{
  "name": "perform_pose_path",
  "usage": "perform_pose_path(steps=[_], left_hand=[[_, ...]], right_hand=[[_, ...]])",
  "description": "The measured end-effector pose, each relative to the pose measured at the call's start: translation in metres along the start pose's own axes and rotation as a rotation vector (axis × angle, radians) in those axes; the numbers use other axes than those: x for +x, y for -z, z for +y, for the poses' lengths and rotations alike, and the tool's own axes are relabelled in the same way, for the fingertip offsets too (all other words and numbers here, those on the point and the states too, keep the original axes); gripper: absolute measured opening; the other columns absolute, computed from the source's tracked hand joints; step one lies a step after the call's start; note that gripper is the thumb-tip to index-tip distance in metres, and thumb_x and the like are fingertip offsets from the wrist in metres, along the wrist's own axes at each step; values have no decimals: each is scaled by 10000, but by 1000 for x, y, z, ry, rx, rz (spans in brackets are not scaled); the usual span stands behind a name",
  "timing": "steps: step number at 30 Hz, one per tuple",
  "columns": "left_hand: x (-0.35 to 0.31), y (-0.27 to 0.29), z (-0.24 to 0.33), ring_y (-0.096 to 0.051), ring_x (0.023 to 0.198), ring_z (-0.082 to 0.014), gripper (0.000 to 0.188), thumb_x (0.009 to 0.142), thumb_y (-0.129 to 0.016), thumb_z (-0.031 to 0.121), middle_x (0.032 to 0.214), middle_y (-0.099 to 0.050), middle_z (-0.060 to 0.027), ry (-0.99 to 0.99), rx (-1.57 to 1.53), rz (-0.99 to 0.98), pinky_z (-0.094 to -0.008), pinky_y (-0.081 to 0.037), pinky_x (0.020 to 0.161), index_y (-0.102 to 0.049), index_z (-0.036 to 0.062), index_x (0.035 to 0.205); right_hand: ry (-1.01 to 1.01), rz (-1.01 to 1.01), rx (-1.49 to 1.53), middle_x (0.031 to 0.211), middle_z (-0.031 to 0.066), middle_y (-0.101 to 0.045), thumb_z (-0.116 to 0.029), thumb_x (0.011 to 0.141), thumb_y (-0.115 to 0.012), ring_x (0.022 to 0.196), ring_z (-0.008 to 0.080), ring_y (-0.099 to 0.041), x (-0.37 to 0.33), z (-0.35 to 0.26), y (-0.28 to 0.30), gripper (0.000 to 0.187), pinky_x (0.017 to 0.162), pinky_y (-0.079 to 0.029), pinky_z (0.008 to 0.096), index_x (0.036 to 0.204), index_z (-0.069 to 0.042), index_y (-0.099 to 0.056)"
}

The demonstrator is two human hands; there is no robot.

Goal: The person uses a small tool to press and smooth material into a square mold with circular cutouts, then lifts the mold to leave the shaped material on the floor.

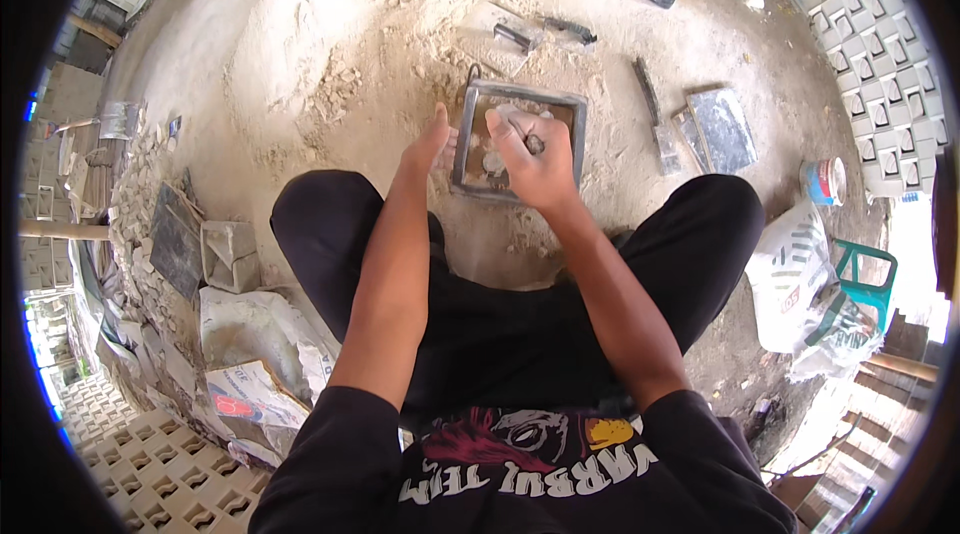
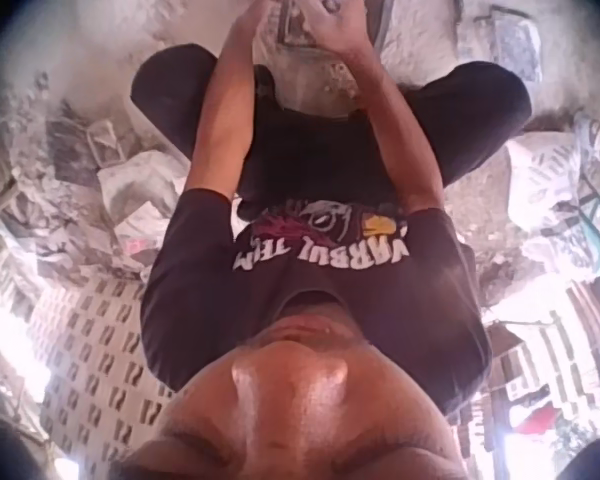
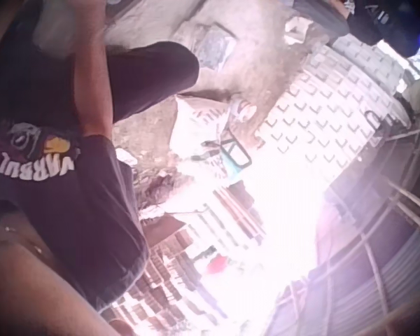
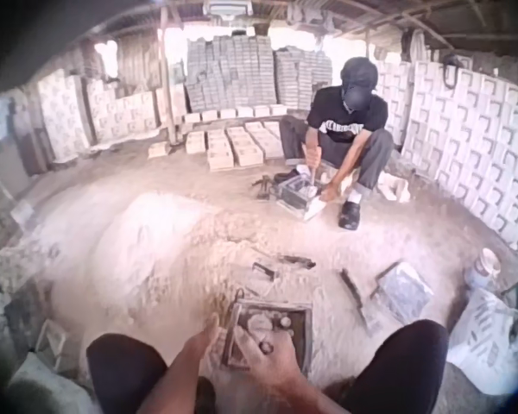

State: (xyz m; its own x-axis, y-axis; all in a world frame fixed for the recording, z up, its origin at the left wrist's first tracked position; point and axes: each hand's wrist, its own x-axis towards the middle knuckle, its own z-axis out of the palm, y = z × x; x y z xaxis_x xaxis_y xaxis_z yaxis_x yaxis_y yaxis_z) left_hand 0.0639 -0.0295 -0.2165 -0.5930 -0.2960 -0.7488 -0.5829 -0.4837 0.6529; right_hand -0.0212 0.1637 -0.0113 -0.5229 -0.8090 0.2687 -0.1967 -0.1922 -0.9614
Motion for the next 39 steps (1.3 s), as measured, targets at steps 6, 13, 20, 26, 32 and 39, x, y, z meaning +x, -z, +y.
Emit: perform_pose_path(steps=[6,13,20,26,32,39], left_hand=[[1,3,-1,-576,1034,-298,1033,821,-61,823,1142,-623,-150,23,63,72,-443,-450,866,-575,18,1216],[67,50,-44,-558,991,-301,995,844,-86,797,1090,-602,-172,-76,277,316,-425,-448,856,-576,0,1184],[38,-9,-8,-413,1306,-392,957,913,-81,703,1336,-480,-298,-81,297,358,-445,-314,1080,-481,-73,1307],[29,-32,4,-511,1212,-396,978,904,-83,719,1258,-543,-304,-76,379,371,-459,-394,1000,-519,-77,1266],[71,44,-53,-474,1272,-314,899,932,-112,683,1302,-537,-238,-194,277,307,-420,-333,1061,-534,-35,1270],[6,-38,6,-376,1333,-400,957,908,-48,699,1340,-461,-319,-262,475,394,-441,-269,1116,-484,-49,1316]], right_hand=[[-156,-7,27,554,-77,-356,-162,931,-597,561,27,-303,1,4,4,453,482,-243,264,551,-55,-377],[-115,32,20,562,-84,-351,-128,931,-578,567,27,-301,-15,8,-10,427,480,-248,259,552,-38,-405],[-98,60,8,593,-67,-413,-101,931,-580,592,27,-349,-18,22,7,364,492,-281,249,595,-1,-479],[24,65,-88,609,-62,-440,-93,928,-586,601,33,-378,-14,21,16,310,508,-318,241,640,6,-529],[-129,83,82,527,-11,-434,-110,906,-592,556,51,-370,-8,-3,-7,335,488,-314,275,603,13,-517],[-253,228,135,530,-68,-419,-131,927,-602,539,8,-346,-4,3,16,412,466,-252,241,557,-27,-454]])
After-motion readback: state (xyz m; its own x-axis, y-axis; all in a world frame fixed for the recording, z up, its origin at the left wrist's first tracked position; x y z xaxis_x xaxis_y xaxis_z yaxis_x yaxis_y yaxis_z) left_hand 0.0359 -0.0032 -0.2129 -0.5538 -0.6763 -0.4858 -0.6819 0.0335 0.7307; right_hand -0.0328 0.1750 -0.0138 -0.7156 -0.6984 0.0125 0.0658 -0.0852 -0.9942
